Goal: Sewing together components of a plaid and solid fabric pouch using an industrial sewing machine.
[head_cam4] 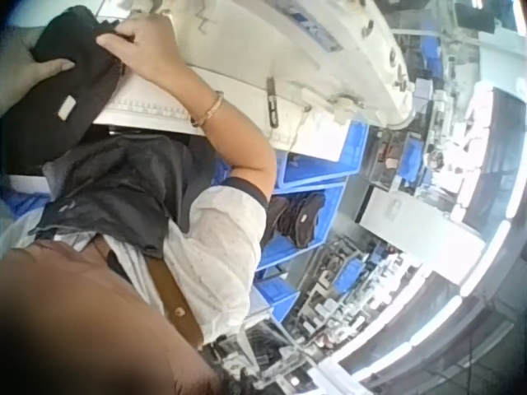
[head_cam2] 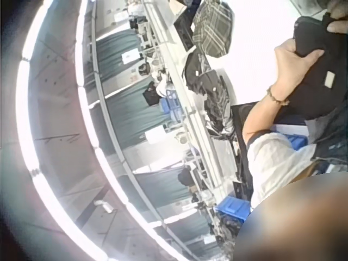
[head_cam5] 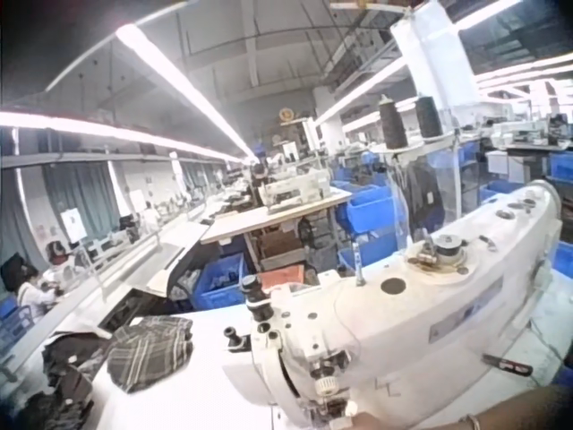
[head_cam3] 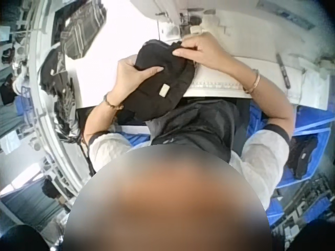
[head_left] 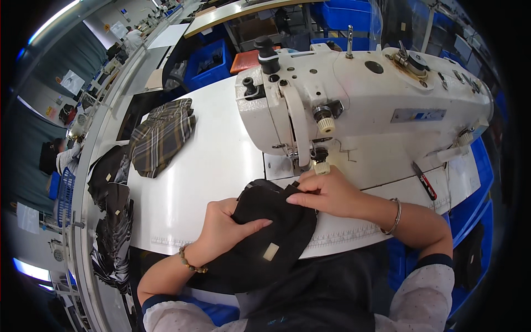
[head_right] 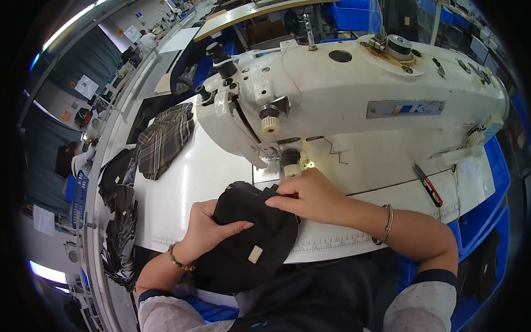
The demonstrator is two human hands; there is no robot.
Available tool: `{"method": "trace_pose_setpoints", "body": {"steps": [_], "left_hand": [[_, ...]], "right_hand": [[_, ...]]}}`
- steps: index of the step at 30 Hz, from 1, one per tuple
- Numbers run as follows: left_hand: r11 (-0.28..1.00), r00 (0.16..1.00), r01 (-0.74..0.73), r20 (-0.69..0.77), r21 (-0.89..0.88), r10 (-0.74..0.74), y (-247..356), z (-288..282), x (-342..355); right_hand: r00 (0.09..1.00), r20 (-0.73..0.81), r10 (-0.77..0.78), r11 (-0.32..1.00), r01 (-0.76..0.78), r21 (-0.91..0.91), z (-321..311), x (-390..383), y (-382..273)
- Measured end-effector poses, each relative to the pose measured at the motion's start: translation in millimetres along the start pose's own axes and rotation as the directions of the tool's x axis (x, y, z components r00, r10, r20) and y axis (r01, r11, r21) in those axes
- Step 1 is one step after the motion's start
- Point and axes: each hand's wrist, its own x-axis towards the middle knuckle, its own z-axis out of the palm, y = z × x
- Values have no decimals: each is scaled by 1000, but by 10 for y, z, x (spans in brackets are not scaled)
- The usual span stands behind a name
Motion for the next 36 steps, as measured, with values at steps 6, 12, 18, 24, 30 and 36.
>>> {"method": "trace_pose_setpoints", "body": {"steps": [6, 12, 18, 24, 30, 36], "left_hand": [[990, 987, -35, 150, -135, 56, 136, -36, 468], [997, 984, 4, 178, -78, 10, 77, 29, 565], [996, 980, -54, 185, -74, 67, 71, 0, 501], [989, 981, 48, 195, -143, -19, 183, 1, 494], [991, 980, 7, 197, -132, 19, 160, 8, 492], [937, 987, 25, 159, -349, 32, 93, 65, 483]], "right_hand": [[994, -62, -92, 996, 92, -13, -64, -115, -114], [960, -219, -175, 983, 157, -97, -23, -97, 60], [952, -239, -192, 979, 203, 20, 12, -100, 33], [953, -234, -192, 976, 210, 58, 5, -118, 0], [956, -229, -183, 974, 208, 87, 16, -133, -3], [960, -222, -169, 974, 198, 115, 41, -132, -3]]}}
